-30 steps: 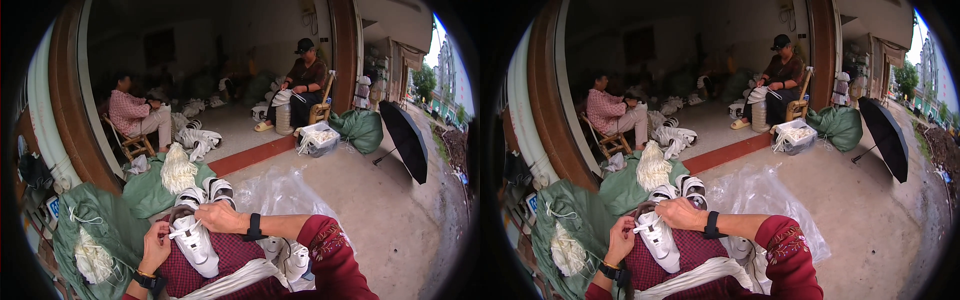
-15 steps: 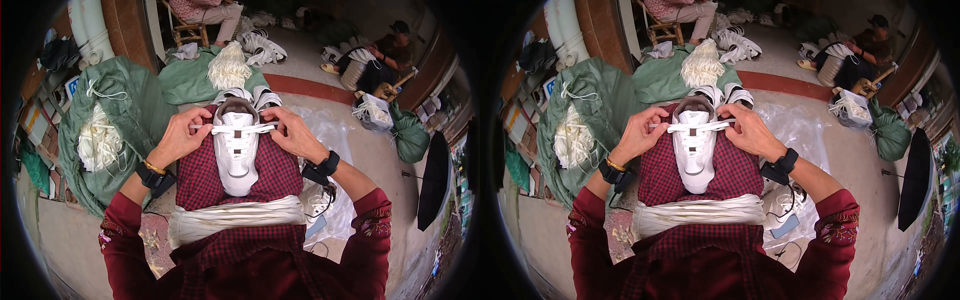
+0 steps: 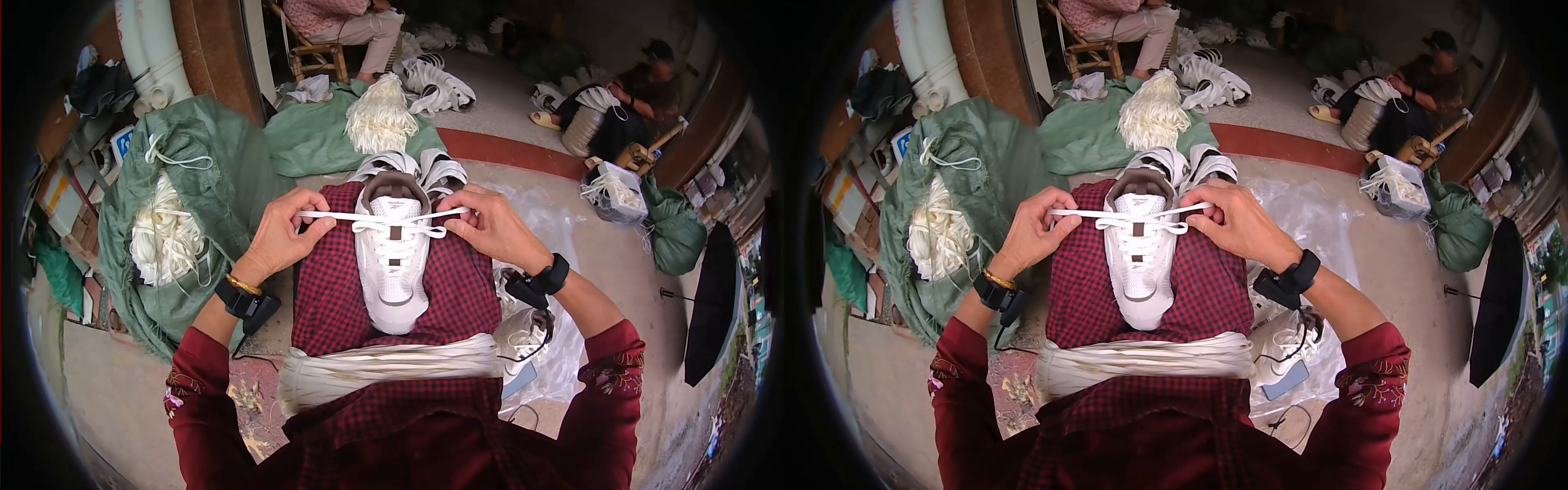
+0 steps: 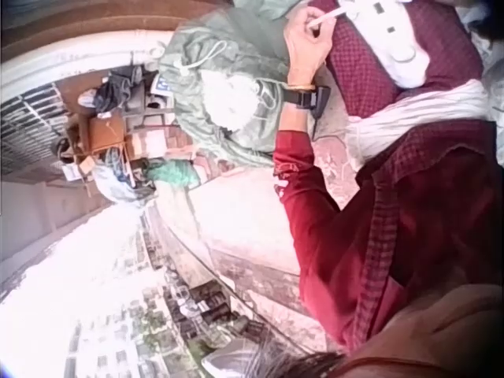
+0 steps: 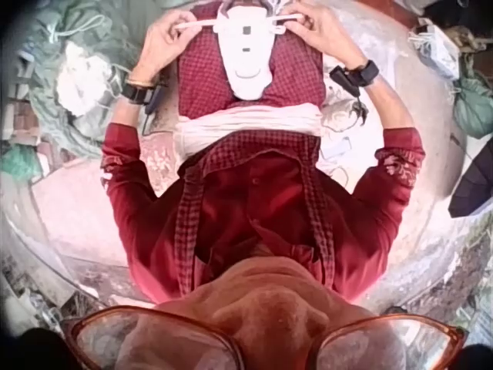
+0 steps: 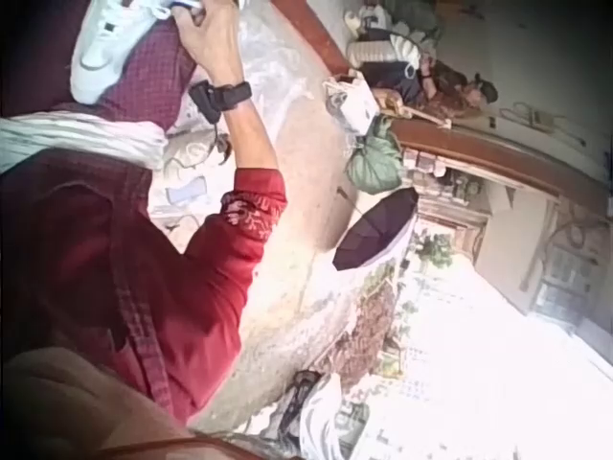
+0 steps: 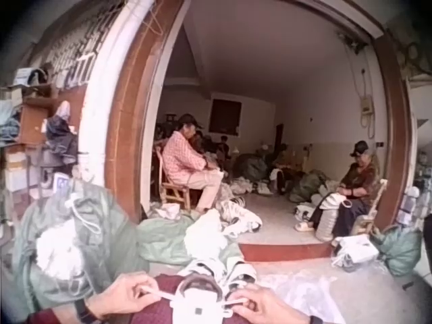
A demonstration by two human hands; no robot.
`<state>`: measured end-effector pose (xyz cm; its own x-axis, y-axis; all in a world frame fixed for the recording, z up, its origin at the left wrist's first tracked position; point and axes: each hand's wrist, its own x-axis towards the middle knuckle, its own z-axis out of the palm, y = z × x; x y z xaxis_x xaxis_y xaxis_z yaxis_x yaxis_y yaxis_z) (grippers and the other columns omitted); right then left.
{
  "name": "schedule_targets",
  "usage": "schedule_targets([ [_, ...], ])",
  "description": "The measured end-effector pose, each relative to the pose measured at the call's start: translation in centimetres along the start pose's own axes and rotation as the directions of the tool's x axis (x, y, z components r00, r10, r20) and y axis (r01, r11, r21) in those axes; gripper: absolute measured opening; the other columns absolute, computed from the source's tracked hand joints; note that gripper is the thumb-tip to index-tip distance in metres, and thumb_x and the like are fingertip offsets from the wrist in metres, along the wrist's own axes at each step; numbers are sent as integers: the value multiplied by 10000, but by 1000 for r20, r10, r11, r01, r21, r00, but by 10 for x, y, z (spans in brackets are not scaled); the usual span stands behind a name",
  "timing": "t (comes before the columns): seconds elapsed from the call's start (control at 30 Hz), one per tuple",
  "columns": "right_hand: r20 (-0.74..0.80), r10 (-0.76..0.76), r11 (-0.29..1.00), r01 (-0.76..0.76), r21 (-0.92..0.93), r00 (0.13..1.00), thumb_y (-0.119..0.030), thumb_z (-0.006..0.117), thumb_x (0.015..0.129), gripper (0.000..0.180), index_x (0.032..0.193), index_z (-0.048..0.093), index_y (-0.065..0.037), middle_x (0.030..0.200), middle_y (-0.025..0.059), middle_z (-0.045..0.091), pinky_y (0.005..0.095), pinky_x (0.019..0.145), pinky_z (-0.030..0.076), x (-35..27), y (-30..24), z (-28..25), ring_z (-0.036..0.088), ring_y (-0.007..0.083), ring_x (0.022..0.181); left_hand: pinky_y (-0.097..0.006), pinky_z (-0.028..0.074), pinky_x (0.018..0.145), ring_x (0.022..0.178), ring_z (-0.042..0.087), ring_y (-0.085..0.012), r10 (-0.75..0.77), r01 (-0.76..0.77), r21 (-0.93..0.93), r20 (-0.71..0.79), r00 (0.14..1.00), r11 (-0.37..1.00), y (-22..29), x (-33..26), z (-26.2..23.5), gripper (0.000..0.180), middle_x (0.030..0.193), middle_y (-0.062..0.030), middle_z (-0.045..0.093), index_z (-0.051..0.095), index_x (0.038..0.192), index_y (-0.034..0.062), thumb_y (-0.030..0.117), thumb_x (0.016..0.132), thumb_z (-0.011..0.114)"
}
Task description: Lacing a white sneaker while sitting.
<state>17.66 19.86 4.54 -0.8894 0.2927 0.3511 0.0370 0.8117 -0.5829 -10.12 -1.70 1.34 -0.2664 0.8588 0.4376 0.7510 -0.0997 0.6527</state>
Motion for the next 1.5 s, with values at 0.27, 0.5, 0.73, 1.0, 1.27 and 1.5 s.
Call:
schedule_targets([
  [0.27,-25,-207,958,198,-206,978,-139,665,920,154,1016,670,-18,885,157,623,426,687,502,7,10,-11,620,335,761,-401,497,693,754,582,-310,294,-284,365,29,955,887,-2,0,-6,234,880,-101,576,667,1075,72,187,883,737],
  [0.5,81,-370,798,362,-483,925,-111,650,894,199,1090,641,-76,901,119,655,426,695,526,10,28,-15,649,322,804,-430,502,699,814,600,-338,381,-369,469,74,922,802,-24,0,2,146,890,-115,567,634,1051,65,65,906,647],
  [0.73,-3,-258,781,207,-589,966,-56,627,892,181,1069,597,-69,907,157,658,461,694,515,-22,87,-34,650,372,821,-451,512,692,792,612,-357,323,-267,593,12,946,760,-51,-12,-28,117,871,-127,570,591,1045,69,68,928,596],
  [1.0,-51,-47,727,-1,-687,998,-67,582,898,205,1100,550,-82,944,185,667,495,743,516,-56,113,-92,647,411,886,-471,518,741,866,635,-407,140,5,693,-153,978,721,-84,-43,-89,85,949,-164,645,603,1026,43,91,971,560],
  [1.27,-411,-261,667,-145,-731,873,19,547,935,151,1032,652,-33,947,133,595,380,786,498,-58,90,-94,584,329,872,-434,481,838,943,583,-367,268,8,673,-305,914,740,-79,-39,-67,158,1010,-158,584,673,1028,9,-4,878,627],
  [1.5,-626,206,886,128,445,753,-66,661,976,132,1085,697,-2,942,29,701,228,742,515,-37,59,-19,643,80,833,-364,488,665,740,606,-267,151,-99,182,-300,942,978,-6,30,2,241,885,-114,601,736,1029,49,-50,841,624],
])
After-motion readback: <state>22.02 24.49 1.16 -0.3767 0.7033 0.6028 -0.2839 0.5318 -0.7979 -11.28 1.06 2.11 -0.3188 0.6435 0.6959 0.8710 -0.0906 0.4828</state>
